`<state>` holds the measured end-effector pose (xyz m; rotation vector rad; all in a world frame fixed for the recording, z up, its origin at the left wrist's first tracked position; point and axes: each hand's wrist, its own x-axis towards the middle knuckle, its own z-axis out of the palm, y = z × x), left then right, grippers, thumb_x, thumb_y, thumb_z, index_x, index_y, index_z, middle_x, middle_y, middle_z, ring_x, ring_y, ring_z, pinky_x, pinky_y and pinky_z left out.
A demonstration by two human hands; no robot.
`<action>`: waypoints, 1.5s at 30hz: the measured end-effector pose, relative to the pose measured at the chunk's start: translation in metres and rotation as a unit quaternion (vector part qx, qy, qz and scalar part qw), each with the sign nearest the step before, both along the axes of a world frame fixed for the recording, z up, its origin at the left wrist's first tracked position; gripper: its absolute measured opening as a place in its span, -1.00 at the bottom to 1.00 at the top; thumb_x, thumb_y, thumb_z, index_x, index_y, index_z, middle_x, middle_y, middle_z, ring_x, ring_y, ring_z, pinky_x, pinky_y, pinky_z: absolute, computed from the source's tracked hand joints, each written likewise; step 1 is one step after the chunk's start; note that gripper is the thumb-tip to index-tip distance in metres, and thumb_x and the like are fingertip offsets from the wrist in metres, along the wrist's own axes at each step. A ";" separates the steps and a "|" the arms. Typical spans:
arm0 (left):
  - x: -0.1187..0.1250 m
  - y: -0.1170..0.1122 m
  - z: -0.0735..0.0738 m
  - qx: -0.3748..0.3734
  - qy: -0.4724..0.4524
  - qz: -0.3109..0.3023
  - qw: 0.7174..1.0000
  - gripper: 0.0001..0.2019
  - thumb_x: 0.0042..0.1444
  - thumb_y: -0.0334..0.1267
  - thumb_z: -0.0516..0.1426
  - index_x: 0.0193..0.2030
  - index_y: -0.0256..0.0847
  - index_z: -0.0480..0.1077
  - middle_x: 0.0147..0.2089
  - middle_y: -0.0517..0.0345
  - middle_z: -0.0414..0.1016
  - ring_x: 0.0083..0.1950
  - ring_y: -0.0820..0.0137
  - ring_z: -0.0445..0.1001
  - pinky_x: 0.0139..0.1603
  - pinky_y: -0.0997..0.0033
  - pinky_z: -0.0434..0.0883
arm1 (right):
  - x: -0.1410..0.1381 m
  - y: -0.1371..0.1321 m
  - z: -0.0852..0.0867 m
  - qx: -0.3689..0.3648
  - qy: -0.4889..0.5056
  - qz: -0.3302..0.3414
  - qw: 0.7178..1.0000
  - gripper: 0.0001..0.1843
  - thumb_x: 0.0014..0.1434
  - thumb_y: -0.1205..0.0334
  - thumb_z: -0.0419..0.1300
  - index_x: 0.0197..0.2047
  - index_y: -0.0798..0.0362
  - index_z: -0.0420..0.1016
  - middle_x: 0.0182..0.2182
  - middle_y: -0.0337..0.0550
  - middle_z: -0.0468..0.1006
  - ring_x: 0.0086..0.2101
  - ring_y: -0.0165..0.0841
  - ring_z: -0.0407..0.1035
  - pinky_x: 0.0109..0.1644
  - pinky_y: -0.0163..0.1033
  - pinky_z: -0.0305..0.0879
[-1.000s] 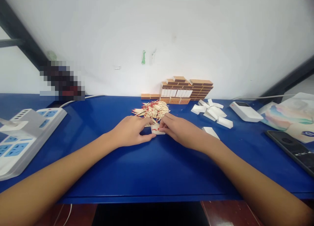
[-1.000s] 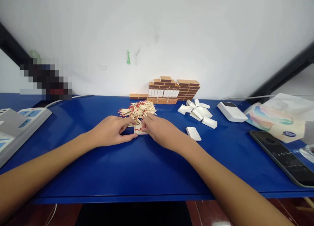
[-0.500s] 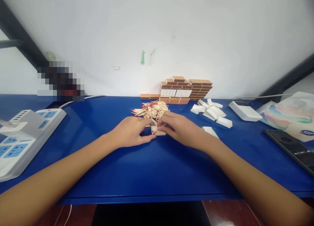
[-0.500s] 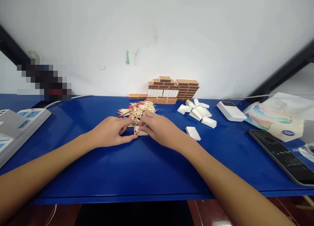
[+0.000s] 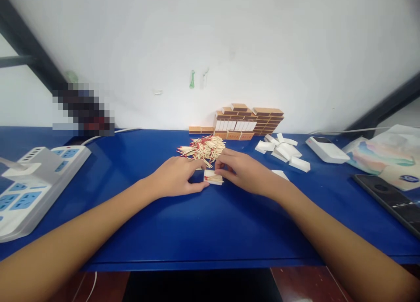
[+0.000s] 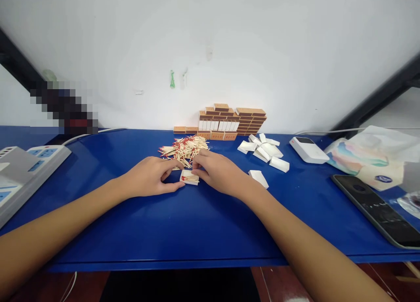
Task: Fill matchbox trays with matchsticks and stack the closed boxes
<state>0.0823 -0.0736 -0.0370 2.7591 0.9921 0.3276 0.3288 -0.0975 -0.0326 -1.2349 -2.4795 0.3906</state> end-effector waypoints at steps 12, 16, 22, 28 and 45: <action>0.002 0.000 -0.004 0.007 0.006 -0.007 1.000 -0.65 0.28 0.06 0.18 0.01 -0.15 0.52 -0.45 0.22 0.49 -0.46 0.37 0.45 -0.40 0.39 0.21 | 0.004 -0.009 0.013 -0.071 -0.005 0.022 0.997 -0.84 0.37 0.13 0.24 -0.22 0.01 0.54 -0.23 -0.12 0.47 -0.24 -0.29 0.35 -0.17 -0.18 0.24; 0.001 0.000 -0.005 0.009 -0.001 -0.012 1.000 -0.66 0.27 0.05 0.18 -0.01 -0.15 0.51 -0.47 0.23 0.48 -0.48 0.38 0.43 -0.42 0.39 0.21 | 0.002 -0.008 0.008 -0.098 -0.005 0.015 0.995 -0.78 0.42 0.11 0.17 -0.25 0.01 0.48 -0.24 -0.13 0.47 -0.28 -0.31 0.32 -0.22 -0.19 0.22; 0.000 0.000 -0.005 0.019 0.008 -0.006 1.000 -0.65 0.28 0.08 0.17 -0.05 -0.15 0.49 -0.48 0.24 0.47 -0.49 0.38 0.42 -0.41 0.40 0.19 | -0.001 -0.007 0.000 -0.101 0.006 0.003 0.995 -0.77 0.47 0.12 0.11 -0.22 0.02 0.44 -0.18 -0.10 0.49 -0.22 -0.29 0.36 -0.15 -0.17 0.25; 0.001 0.001 -0.003 0.008 0.018 0.006 1.000 -0.65 0.28 0.08 0.18 -0.04 -0.17 0.50 -0.46 0.23 0.47 -0.47 0.38 0.41 -0.40 0.40 0.19 | 0.001 -0.006 0.005 -0.098 0.011 0.001 0.995 -0.80 0.45 0.11 0.13 -0.19 0.01 0.45 -0.19 -0.11 0.51 -0.20 -0.27 0.36 -0.15 -0.18 0.24; 0.000 0.001 -0.002 0.002 0.013 0.012 1.000 -0.63 0.25 0.07 0.19 -0.01 -0.16 0.50 -0.45 0.22 0.49 -0.45 0.36 0.45 -0.40 0.40 0.19 | 0.004 -0.007 0.011 -0.153 0.015 -0.005 0.988 -0.83 0.43 0.19 0.13 -0.23 0.00 0.47 -0.35 -0.22 0.58 -0.37 -0.35 0.38 -0.29 -0.23 0.21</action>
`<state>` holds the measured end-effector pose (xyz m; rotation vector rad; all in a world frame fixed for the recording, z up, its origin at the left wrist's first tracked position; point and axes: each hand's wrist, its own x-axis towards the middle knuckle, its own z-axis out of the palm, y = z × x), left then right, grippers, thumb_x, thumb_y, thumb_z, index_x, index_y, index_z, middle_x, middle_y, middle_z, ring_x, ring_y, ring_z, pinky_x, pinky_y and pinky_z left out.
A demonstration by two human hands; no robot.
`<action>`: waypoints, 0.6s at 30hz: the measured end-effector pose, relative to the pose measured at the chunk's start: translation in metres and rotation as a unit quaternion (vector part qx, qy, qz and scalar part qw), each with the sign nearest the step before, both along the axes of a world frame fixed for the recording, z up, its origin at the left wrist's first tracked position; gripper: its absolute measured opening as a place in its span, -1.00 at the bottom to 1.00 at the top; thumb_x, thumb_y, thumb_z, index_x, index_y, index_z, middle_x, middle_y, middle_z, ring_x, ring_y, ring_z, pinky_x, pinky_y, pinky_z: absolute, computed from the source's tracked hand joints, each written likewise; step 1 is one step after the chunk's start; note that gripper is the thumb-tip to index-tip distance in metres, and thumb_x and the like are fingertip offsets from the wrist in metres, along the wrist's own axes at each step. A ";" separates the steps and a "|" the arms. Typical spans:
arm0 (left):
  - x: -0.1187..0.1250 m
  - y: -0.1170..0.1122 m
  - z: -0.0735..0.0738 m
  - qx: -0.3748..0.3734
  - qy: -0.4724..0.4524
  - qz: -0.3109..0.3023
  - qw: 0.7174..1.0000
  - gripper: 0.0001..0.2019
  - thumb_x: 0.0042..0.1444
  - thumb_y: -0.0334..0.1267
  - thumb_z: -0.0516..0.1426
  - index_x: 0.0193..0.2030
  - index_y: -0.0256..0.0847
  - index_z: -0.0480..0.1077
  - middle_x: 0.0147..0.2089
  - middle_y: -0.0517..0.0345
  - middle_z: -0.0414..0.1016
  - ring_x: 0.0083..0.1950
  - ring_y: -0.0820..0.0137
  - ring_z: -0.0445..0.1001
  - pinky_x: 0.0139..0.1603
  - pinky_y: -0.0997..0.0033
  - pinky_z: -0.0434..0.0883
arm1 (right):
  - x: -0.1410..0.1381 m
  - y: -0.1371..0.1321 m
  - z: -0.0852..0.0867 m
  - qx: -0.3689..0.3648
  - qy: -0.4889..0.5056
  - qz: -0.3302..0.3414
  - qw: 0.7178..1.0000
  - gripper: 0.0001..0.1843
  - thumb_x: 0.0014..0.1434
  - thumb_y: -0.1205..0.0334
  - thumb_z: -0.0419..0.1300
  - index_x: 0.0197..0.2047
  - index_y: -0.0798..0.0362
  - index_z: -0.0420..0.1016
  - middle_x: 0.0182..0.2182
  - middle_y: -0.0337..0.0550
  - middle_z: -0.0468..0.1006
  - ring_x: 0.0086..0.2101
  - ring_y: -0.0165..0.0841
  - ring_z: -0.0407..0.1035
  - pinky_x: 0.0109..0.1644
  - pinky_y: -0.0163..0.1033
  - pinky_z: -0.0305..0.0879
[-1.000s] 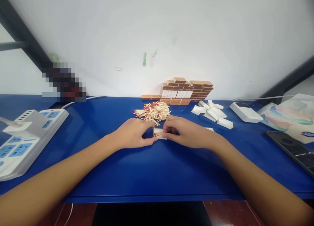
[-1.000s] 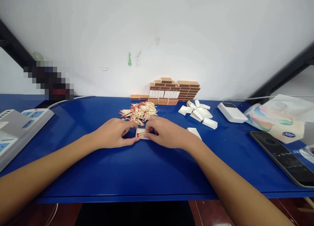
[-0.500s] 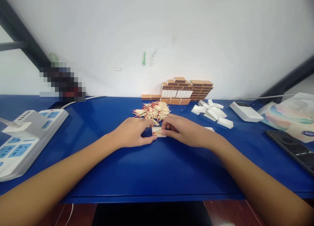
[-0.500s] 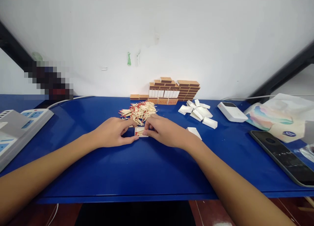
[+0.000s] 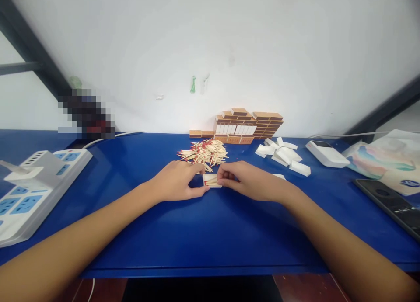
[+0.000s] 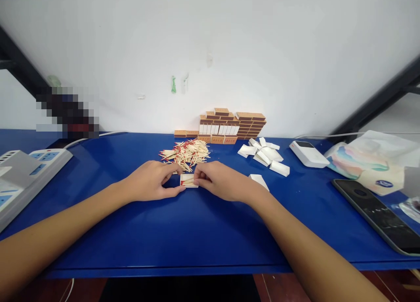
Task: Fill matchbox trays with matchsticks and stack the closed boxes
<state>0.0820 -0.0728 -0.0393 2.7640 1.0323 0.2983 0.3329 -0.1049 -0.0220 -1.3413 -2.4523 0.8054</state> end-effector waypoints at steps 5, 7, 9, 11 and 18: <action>0.000 0.000 -0.001 0.001 0.006 0.004 1.000 -0.63 0.25 0.09 0.18 0.00 -0.16 0.48 -0.45 0.21 0.48 -0.45 0.34 0.45 -0.39 0.39 0.20 | -0.001 -0.001 -0.004 0.012 -0.020 0.004 1.000 -0.77 0.47 0.17 0.07 -0.26 0.00 0.40 -0.31 -0.17 0.57 -0.35 -0.33 0.36 -0.29 -0.22 0.19; 0.001 0.000 -0.001 0.003 0.005 0.007 1.000 -0.62 0.26 0.09 0.18 0.01 -0.16 0.48 -0.45 0.21 0.48 -0.45 0.34 0.45 -0.38 0.38 0.20 | -0.002 -0.002 -0.005 0.025 -0.024 0.000 0.999 -0.77 0.47 0.19 0.06 -0.26 0.00 0.39 -0.30 -0.15 0.57 -0.34 -0.32 0.36 -0.28 -0.22 0.18; 0.001 0.000 -0.001 0.003 0.002 0.006 1.000 -0.62 0.25 0.09 0.18 0.01 -0.16 0.49 -0.45 0.21 0.48 -0.44 0.34 0.45 -0.37 0.38 0.20 | -0.004 -0.002 -0.006 0.034 -0.019 -0.004 0.999 -0.79 0.46 0.22 0.06 -0.25 0.01 0.40 -0.31 -0.16 0.56 -0.35 -0.33 0.35 -0.28 -0.23 0.17; 0.000 0.000 -0.002 -0.001 -0.001 0.006 1.000 -0.63 0.25 0.08 0.19 0.00 -0.16 0.49 -0.45 0.21 0.49 -0.44 0.34 0.45 -0.38 0.39 0.20 | -0.007 -0.001 -0.007 0.040 -0.001 -0.005 0.999 -0.80 0.45 0.22 0.07 -0.25 0.01 0.42 -0.36 -0.19 0.55 -0.39 -0.35 0.33 -0.30 -0.24 0.16; -0.001 0.000 -0.002 -0.001 -0.009 0.009 1.000 -0.62 0.26 0.09 0.18 0.00 -0.16 0.49 -0.45 0.23 0.49 -0.46 0.36 0.44 -0.39 0.39 0.18 | -0.018 0.021 -0.021 0.157 0.026 -0.237 0.958 -0.59 0.35 0.00 0.20 -0.49 0.01 0.39 -0.57 -0.26 0.45 -0.51 -0.39 0.24 -0.39 -0.23 0.03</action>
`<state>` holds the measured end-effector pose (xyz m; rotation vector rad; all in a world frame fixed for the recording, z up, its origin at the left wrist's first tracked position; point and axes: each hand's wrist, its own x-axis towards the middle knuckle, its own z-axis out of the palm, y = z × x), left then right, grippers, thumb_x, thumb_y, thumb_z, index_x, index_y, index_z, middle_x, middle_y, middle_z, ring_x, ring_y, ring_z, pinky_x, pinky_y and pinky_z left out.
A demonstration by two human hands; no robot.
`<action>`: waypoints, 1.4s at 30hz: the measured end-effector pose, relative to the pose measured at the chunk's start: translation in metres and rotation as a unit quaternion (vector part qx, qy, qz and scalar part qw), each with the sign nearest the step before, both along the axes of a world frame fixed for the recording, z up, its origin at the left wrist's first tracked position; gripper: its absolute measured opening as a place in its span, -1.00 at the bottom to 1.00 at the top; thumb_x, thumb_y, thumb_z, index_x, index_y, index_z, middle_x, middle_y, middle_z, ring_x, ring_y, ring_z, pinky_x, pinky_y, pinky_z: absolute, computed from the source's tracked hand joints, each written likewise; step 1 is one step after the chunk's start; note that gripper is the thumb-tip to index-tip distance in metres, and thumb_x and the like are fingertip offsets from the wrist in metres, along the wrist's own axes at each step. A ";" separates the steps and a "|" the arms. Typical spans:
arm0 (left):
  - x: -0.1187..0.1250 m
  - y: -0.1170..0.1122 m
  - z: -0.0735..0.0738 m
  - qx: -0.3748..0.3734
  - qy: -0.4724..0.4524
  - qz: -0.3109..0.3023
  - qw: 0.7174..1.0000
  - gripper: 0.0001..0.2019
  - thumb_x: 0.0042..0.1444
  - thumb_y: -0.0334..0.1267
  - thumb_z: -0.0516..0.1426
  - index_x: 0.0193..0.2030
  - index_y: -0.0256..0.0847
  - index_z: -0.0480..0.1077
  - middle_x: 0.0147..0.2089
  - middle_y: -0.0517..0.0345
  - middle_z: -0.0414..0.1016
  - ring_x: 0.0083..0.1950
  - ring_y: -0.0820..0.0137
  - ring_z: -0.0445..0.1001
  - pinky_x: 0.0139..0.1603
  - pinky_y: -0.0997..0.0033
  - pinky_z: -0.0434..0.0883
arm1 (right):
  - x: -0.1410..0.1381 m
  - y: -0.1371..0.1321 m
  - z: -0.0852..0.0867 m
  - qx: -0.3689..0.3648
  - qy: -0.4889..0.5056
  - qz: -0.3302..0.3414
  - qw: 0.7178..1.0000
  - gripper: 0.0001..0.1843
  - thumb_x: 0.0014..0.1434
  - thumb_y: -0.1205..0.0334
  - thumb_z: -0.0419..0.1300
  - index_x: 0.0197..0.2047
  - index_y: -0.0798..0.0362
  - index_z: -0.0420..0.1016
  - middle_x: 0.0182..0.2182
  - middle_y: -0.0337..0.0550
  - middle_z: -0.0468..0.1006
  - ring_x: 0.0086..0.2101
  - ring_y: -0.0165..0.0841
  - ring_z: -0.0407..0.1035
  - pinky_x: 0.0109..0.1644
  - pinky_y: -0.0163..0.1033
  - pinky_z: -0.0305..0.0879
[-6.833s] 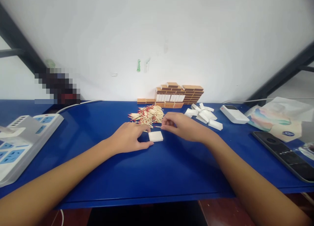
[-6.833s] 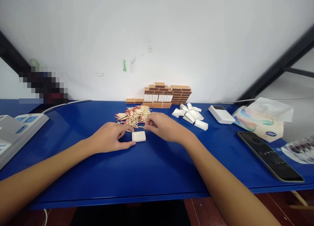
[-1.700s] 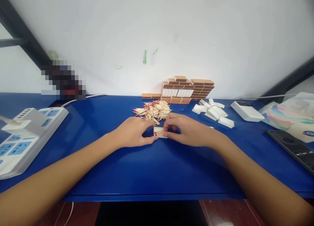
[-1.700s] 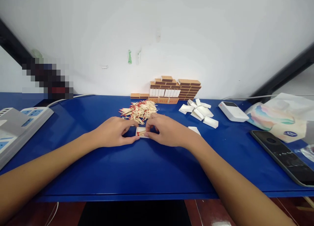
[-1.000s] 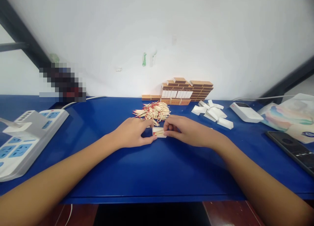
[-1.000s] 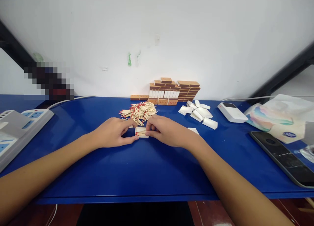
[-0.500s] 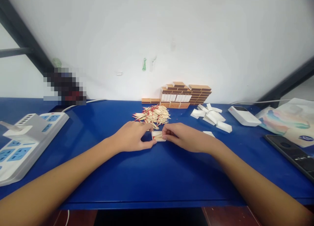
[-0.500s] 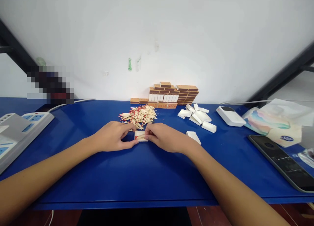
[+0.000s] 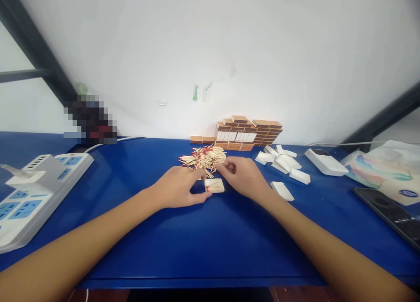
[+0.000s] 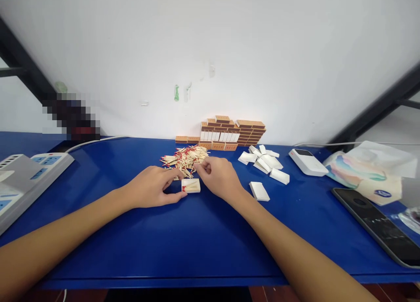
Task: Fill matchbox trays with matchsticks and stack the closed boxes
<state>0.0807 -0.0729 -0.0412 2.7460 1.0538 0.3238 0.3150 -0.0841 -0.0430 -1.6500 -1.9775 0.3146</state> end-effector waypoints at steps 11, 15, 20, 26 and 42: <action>0.002 -0.002 -0.003 0.010 0.009 -0.021 1.000 -0.65 0.27 0.08 0.18 -0.04 -0.15 0.47 -0.43 0.21 0.52 -0.42 0.33 0.48 -0.40 0.38 0.14 | -0.019 0.017 -0.004 -0.039 -0.035 -0.082 0.995 -0.64 0.21 0.02 0.31 -0.55 0.00 0.44 -0.51 -0.19 0.59 -0.44 -0.32 0.40 -0.38 -0.23 0.08; 0.002 -0.001 -0.003 0.024 0.009 -0.023 0.999 -0.66 0.27 0.07 0.19 -0.04 -0.16 0.47 -0.42 0.21 0.53 -0.41 0.30 0.49 -0.41 0.36 0.12 | -0.017 0.018 -0.006 -0.041 -0.033 -0.079 0.995 -0.70 0.19 0.05 0.31 -0.50 -0.01 0.45 -0.48 -0.20 0.60 -0.44 -0.33 0.41 -0.39 -0.24 0.08; 0.003 -0.002 -0.002 0.033 0.016 -0.022 0.999 -0.65 0.27 0.07 0.19 -0.05 -0.19 0.48 -0.41 0.19 0.54 -0.39 0.28 0.51 -0.41 0.35 0.12 | -0.015 0.015 -0.004 -0.050 -0.041 -0.076 0.995 -0.80 0.15 0.13 0.31 -0.45 0.00 0.50 -0.50 -0.19 0.58 -0.45 -0.31 0.42 -0.40 -0.24 0.08; 0.002 -0.001 -0.001 0.033 0.013 -0.020 0.999 -0.66 0.27 0.06 0.19 -0.06 -0.19 0.49 -0.42 0.19 0.55 -0.40 0.29 0.51 -0.41 0.35 0.15 | -0.015 0.014 0.000 -0.091 -0.005 -0.064 0.994 -0.85 0.11 0.26 0.27 -0.49 0.02 0.51 -0.52 -0.22 0.56 -0.46 -0.34 0.41 -0.40 -0.26 0.14; -0.005 0.007 -0.001 0.041 -0.020 -0.011 0.999 -0.66 0.28 0.08 0.18 -0.09 -0.17 0.46 -0.41 0.20 0.53 -0.44 0.35 0.48 -0.43 0.38 0.17 | 0.016 -0.011 0.028 -0.049 -0.042 0.181 0.981 -0.82 0.33 0.18 0.20 -0.32 0.02 0.50 -0.56 -0.37 0.28 -0.52 -0.45 0.13 -0.40 -0.27 0.00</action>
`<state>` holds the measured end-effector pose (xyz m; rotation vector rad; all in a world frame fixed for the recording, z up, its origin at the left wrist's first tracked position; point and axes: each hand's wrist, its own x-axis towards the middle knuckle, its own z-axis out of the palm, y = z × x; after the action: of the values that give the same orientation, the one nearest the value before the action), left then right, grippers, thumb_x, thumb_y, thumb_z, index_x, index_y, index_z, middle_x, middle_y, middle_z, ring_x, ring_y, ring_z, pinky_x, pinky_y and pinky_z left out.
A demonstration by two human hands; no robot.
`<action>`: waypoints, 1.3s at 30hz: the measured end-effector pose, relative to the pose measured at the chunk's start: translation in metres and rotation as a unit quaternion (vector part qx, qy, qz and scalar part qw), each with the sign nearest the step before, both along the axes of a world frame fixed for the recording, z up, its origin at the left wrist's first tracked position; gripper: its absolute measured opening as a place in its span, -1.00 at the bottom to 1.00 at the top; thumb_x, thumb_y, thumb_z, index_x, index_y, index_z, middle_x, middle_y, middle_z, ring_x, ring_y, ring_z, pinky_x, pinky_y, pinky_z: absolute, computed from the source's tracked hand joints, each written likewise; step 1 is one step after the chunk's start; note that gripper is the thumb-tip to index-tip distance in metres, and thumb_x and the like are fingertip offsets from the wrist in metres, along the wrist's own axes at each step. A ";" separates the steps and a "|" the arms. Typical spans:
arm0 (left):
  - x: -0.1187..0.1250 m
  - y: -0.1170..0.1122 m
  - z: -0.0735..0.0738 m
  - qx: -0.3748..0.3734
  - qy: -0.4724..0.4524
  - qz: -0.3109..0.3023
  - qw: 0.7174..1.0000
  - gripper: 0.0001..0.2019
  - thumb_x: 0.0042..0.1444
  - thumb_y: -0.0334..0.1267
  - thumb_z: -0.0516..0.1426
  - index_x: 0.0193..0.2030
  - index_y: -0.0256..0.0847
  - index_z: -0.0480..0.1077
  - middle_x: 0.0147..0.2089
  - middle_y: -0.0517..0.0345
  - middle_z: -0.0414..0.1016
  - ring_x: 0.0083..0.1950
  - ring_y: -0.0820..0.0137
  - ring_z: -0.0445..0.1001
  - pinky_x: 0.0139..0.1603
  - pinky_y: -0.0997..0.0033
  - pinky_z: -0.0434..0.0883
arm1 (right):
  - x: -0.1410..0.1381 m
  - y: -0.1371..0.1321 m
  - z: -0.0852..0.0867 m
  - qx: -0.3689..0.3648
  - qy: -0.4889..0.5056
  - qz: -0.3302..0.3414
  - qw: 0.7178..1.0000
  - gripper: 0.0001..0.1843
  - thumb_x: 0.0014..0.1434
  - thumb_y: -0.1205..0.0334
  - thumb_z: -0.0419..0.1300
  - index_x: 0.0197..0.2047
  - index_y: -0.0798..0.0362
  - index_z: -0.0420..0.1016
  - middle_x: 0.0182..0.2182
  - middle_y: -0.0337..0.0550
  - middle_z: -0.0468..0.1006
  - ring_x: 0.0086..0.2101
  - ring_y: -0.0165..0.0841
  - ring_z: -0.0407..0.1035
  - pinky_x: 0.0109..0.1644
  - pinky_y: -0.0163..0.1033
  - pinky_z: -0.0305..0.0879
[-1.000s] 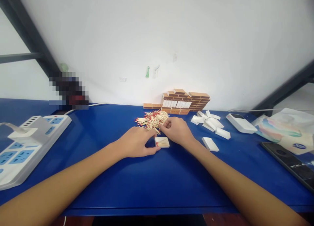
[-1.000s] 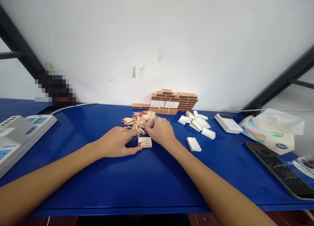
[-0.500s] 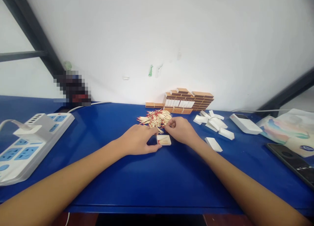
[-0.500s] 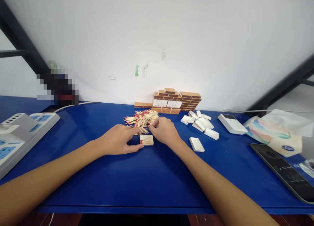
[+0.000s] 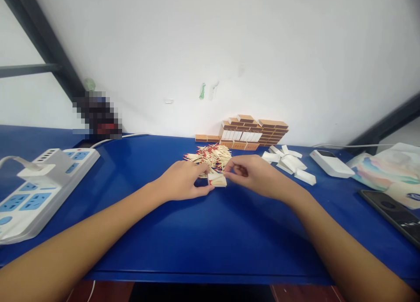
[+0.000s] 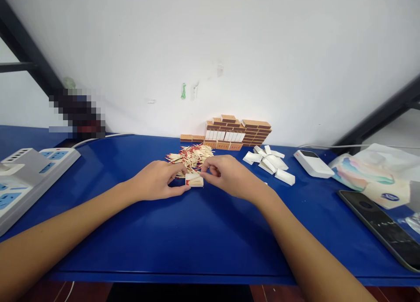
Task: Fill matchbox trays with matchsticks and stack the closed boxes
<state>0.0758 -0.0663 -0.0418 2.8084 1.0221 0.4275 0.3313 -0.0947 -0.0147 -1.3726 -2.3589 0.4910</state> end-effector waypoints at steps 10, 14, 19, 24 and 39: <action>0.002 -0.002 0.001 -0.008 0.013 -0.001 1.000 -0.63 0.29 0.08 0.17 0.02 -0.16 0.48 -0.41 0.19 0.53 -0.42 0.33 0.49 -0.40 0.37 0.19 | -0.008 -0.006 -0.006 0.014 -0.079 0.040 0.996 -0.89 0.30 0.30 0.23 -0.30 0.02 0.55 -0.50 -0.29 0.43 -0.47 -0.42 0.21 -0.34 -0.26 0.04; 0.002 -0.003 0.001 -0.008 0.014 0.000 1.000 -0.61 0.30 0.10 0.15 0.01 -0.17 0.49 -0.41 0.19 0.53 -0.43 0.34 0.49 -0.41 0.38 0.20 | -0.011 -0.007 -0.007 0.023 -0.047 0.042 0.998 -0.87 0.34 0.26 0.23 -0.27 0.02 0.56 -0.53 -0.32 0.39 -0.48 -0.43 0.22 -0.33 -0.27 0.04; 0.003 -0.004 -0.001 -0.003 0.012 -0.012 1.000 -0.62 0.29 0.09 0.16 0.02 -0.16 0.50 -0.41 0.19 0.53 -0.42 0.34 0.49 -0.40 0.38 0.21 | -0.013 -0.007 -0.006 0.012 -0.024 0.029 0.999 -0.80 0.37 0.17 0.21 -0.29 0.02 0.58 -0.55 -0.33 0.36 -0.51 -0.44 0.18 -0.34 -0.26 0.03; 0.003 -0.004 0.002 -0.015 0.019 -0.008 1.000 -0.64 0.27 0.07 0.18 0.02 -0.15 0.50 -0.42 0.21 0.53 -0.43 0.34 0.48 -0.40 0.38 0.20 | 0.002 0.007 -0.010 0.057 -0.033 -0.063 0.996 -0.85 0.34 0.23 0.20 -0.28 0.03 0.55 -0.53 -0.30 0.38 -0.49 -0.40 0.20 -0.34 -0.25 0.02; 0.001 -0.002 0.001 -0.010 0.016 -0.009 1.000 -0.63 0.27 0.06 0.19 0.03 -0.16 0.52 -0.41 0.19 0.54 -0.41 0.33 0.50 -0.38 0.38 0.25 | 0.018 0.027 -0.037 0.086 -0.022 0.007 0.996 -0.81 0.33 0.40 0.17 -0.04 0.03 0.52 -0.16 -0.11 0.42 -0.26 -0.32 0.36 -0.16 -0.24 0.26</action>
<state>0.0770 -0.0687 -0.0409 2.8136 0.9993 0.3706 0.3492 -0.0676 -0.0517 -1.3025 -2.3858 0.2567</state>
